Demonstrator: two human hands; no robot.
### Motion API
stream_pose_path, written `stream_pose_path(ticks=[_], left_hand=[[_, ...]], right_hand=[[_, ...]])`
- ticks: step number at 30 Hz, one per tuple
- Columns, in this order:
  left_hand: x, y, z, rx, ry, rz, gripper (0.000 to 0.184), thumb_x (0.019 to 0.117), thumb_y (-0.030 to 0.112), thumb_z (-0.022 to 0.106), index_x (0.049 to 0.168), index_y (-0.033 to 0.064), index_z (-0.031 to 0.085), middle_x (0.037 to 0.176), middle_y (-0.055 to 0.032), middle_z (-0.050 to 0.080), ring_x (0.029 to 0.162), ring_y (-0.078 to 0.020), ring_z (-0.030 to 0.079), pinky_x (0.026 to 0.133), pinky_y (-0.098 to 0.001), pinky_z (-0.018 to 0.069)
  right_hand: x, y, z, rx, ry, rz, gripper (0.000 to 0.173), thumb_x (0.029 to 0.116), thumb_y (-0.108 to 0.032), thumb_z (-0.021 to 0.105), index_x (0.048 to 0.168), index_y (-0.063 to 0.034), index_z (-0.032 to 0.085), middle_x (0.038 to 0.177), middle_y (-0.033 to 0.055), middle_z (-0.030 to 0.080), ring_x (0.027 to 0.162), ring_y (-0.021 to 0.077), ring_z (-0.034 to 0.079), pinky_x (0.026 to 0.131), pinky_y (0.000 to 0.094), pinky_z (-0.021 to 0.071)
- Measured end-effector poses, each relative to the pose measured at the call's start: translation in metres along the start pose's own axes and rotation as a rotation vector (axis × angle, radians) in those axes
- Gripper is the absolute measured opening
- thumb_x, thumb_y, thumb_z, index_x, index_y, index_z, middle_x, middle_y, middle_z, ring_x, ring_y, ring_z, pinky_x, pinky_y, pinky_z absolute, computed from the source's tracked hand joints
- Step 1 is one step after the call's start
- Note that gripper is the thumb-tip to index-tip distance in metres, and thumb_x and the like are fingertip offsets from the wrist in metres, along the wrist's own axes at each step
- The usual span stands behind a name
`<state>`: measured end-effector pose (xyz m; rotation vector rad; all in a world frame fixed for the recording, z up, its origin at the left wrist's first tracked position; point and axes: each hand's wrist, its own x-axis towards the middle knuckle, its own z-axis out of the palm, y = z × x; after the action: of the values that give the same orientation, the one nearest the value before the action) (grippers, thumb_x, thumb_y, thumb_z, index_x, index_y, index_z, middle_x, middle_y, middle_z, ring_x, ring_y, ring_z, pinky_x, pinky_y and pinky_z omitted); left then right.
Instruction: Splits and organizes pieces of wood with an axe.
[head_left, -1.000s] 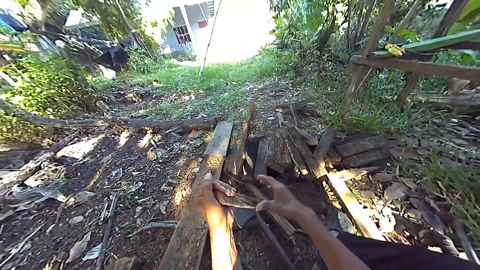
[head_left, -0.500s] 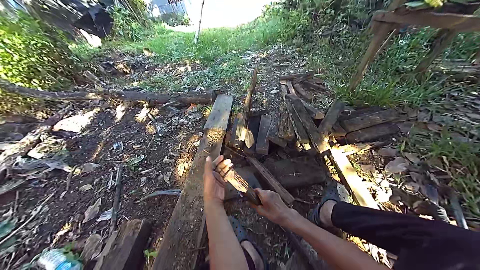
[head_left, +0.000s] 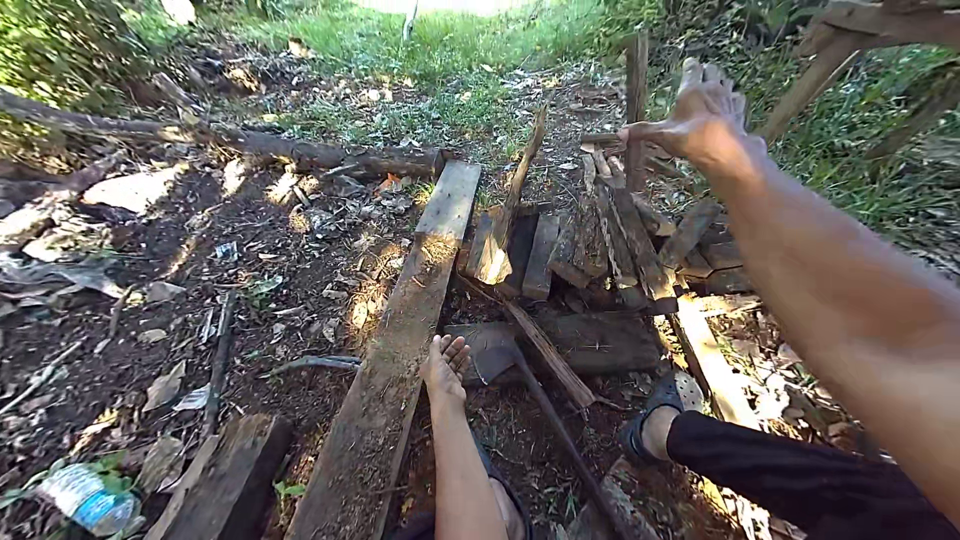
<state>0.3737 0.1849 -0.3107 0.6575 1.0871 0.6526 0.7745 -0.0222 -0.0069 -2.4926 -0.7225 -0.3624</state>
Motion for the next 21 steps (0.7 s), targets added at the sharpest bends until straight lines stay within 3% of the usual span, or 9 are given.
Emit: stream_pose_path(ticks=[2, 3, 5, 8, 12, 14, 18, 21], left_hand=[[0.005, -0.007, 0.002, -0.022, 0.009, -0.004, 0.046, 0.1094, 0.041, 0.046, 0.122, 0.0013, 0.065, 0.101, -0.0149, 0.076, 0.081, -0.026, 0.074, 0.072, -0.042, 0.0616], [0.006, -0.009, 0.003, -0.027, 0.015, -0.008, 0.045, 0.1094, 0.04, 0.046, 0.121, 0.0013, 0.065, 0.1, -0.0149, 0.076, 0.081, -0.026, 0.074, 0.072, -0.0418, 0.0616], [0.005, -0.013, 0.002, -0.026, 0.033, -0.025, 0.044, 0.1091, 0.04, 0.047, 0.121, 0.0014, 0.066, 0.1, -0.0146, 0.076, 0.081, -0.0256, 0.074, 0.072, -0.0411, 0.0614], [0.003, -0.015, -0.003, -0.008, 0.051, -0.03, 0.043, 0.1088, 0.039, 0.048, 0.12, 0.0015, 0.065, 0.099, -0.0147, 0.075, 0.079, -0.0253, 0.074, 0.07, -0.0405, 0.0613], [-0.002, -0.012, -0.008, 0.014, 0.081, -0.024, 0.043, 0.1093, 0.039, 0.047, 0.12, 0.0018, 0.065, 0.097, -0.0141, 0.075, 0.076, -0.0244, 0.073, 0.067, -0.0393, 0.0608], [-0.002, -0.01, -0.01, 0.021, 0.095, -0.021, 0.042, 0.1095, 0.038, 0.047, 0.12, 0.0018, 0.065, 0.097, -0.014, 0.075, 0.076, -0.0237, 0.073, 0.068, -0.0385, 0.0608], [0.001, -0.014, -0.011, 0.046, 0.111, -0.015, 0.042, 0.1097, 0.037, 0.046, 0.12, 0.0004, 0.064, 0.098, -0.0154, 0.075, 0.077, -0.0245, 0.074, 0.069, -0.0393, 0.0613], [0.0, -0.019, -0.008, 0.064, 0.116, -0.037, 0.042, 0.1096, 0.037, 0.047, 0.121, 0.0003, 0.064, 0.099, -0.0156, 0.075, 0.079, -0.0249, 0.073, 0.071, -0.0398, 0.0607]], right_hand=[[-0.045, 0.006, 0.031, 0.184, -0.018, -0.046, 0.086, 0.0845, -0.057, 0.077, 0.143, -0.0011, 0.05, 0.131, 0.0272, 0.06, 0.118, 0.0449, 0.06, 0.097, 0.0684, 0.0473], [-0.075, 0.013, 0.059, 0.267, -0.066, -0.06, 0.065, 0.0917, -0.05, 0.072, 0.131, -0.0009, 0.057, 0.114, 0.0227, 0.066, 0.101, 0.0384, 0.066, 0.088, 0.0616, 0.0542], [-0.162, 0.046, 0.14, 0.39, -0.264, 0.004, 0.055, 0.0955, -0.055, 0.066, 0.12, -0.0061, 0.062, 0.098, 0.0174, 0.068, 0.086, 0.0327, 0.069, 0.077, 0.0561, 0.0591], [-0.273, 0.087, 0.246, 0.37, -0.666, 0.282, 0.082, 0.0826, -0.068, 0.072, 0.127, 0.0006, 0.063, 0.116, 0.025, 0.067, 0.108, 0.0402, 0.066, 0.097, 0.0616, 0.0521], [-0.358, 0.081, 0.287, 0.17, -0.782, 0.435, 0.109, 0.0715, -0.078, 0.074, 0.146, -0.0031, 0.049, 0.146, 0.0237, 0.052, 0.135, 0.042, 0.05, 0.109, 0.0635, 0.0425], [-0.378, 0.081, 0.298, 0.125, -0.77, 0.434, 0.109, 0.073, -0.075, 0.076, 0.149, -0.0033, 0.046, 0.149, 0.0235, 0.048, 0.138, 0.0424, 0.047, 0.11, 0.0625, 0.042], [-0.395, 0.087, 0.307, 0.139, -0.751, 0.368, 0.1, 0.083, -0.072, 0.068, 0.149, -0.0016, 0.045, 0.145, 0.0248, 0.053, 0.133, 0.0425, 0.053, 0.107, 0.0629, 0.0448], [-0.397, 0.08, 0.303, 0.121, -0.807, 0.304, 0.1, 0.083, -0.068, 0.071, 0.152, -0.0017, 0.041, 0.144, 0.0251, 0.053, 0.131, 0.0431, 0.055, 0.104, 0.0641, 0.0461]])
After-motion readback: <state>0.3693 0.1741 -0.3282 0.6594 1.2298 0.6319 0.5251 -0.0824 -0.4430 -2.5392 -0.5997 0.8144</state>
